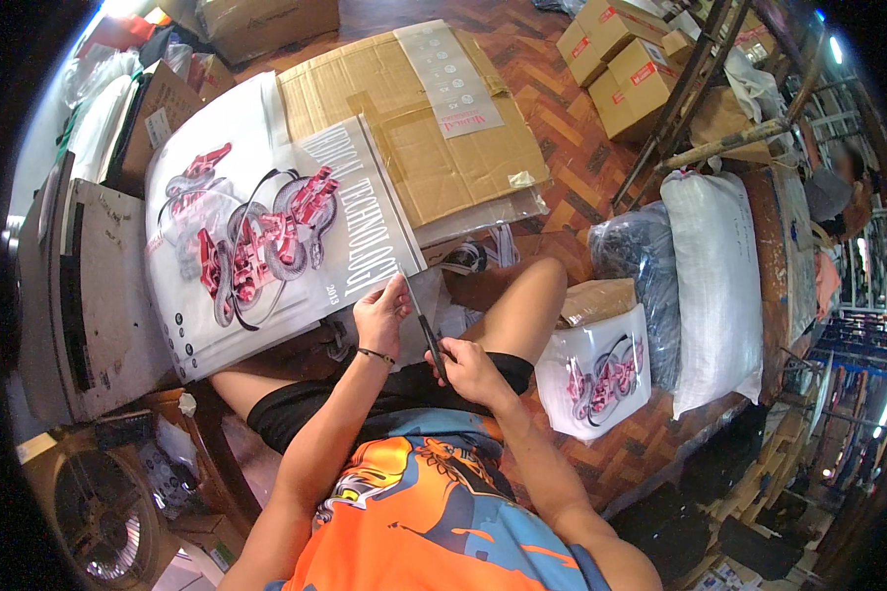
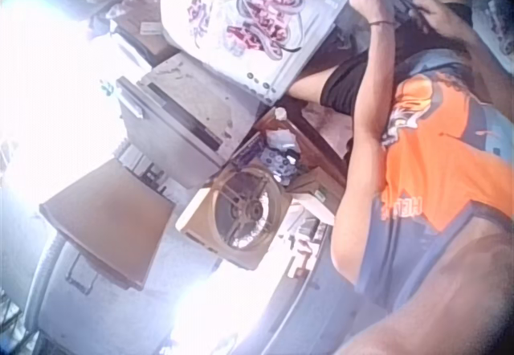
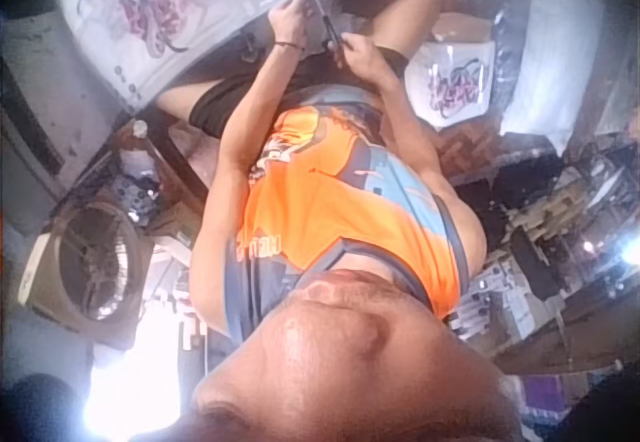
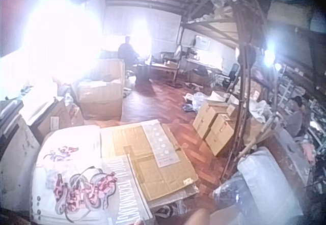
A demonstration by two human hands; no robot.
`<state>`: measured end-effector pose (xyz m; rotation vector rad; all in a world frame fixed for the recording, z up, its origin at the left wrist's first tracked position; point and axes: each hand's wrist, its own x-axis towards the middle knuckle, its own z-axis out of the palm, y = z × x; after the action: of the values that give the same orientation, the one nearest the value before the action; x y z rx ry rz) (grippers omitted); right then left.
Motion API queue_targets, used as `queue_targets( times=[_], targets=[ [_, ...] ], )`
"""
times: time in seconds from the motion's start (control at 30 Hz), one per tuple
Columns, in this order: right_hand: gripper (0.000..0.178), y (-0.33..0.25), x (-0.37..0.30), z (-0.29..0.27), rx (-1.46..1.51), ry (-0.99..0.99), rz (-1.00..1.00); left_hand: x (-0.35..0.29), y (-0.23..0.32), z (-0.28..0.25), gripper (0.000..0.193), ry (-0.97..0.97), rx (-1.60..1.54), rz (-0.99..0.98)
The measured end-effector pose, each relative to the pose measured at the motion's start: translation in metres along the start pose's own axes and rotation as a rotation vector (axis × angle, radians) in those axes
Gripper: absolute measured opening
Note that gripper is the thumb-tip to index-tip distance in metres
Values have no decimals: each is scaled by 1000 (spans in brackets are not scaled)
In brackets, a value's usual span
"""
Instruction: The person sits on the floor and uses scissors to cut open a stack of white plastic pouches labeled 'Medical Technology'. They repeatedly pick up a pouch, cut the top edge, and place it on a cardboard box, continuing this process for multiple units.
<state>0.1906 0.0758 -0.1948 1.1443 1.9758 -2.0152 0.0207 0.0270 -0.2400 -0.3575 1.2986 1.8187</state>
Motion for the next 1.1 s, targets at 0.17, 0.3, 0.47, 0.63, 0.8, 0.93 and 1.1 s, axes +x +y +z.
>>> queue_targets(
  times=[0.17,0.3,0.47,0.63,0.8,0.93,1.1],
  targets=[
    [21,4,3,3,-5,-9,26,2,-1,-3,17,8,54,32],
    [22,6,4,6,24,-1,28,1,0,-5,17,17,121,27],
    [25,8,12,7,-35,13,2,-5,3,-4,16,38,108,-49],
    [22,9,25,10,0,39,-59,-13,14,0,19,29,12,-117],
    [23,4,40,12,12,63,-66,-22,26,5,16,13,-14,-135],
    [23,3,51,14,8,67,-84,-25,33,7,23,24,26,-157],
    [23,-1,63,10,21,58,-105,-29,39,10,22,30,14,-152]
  ],
)
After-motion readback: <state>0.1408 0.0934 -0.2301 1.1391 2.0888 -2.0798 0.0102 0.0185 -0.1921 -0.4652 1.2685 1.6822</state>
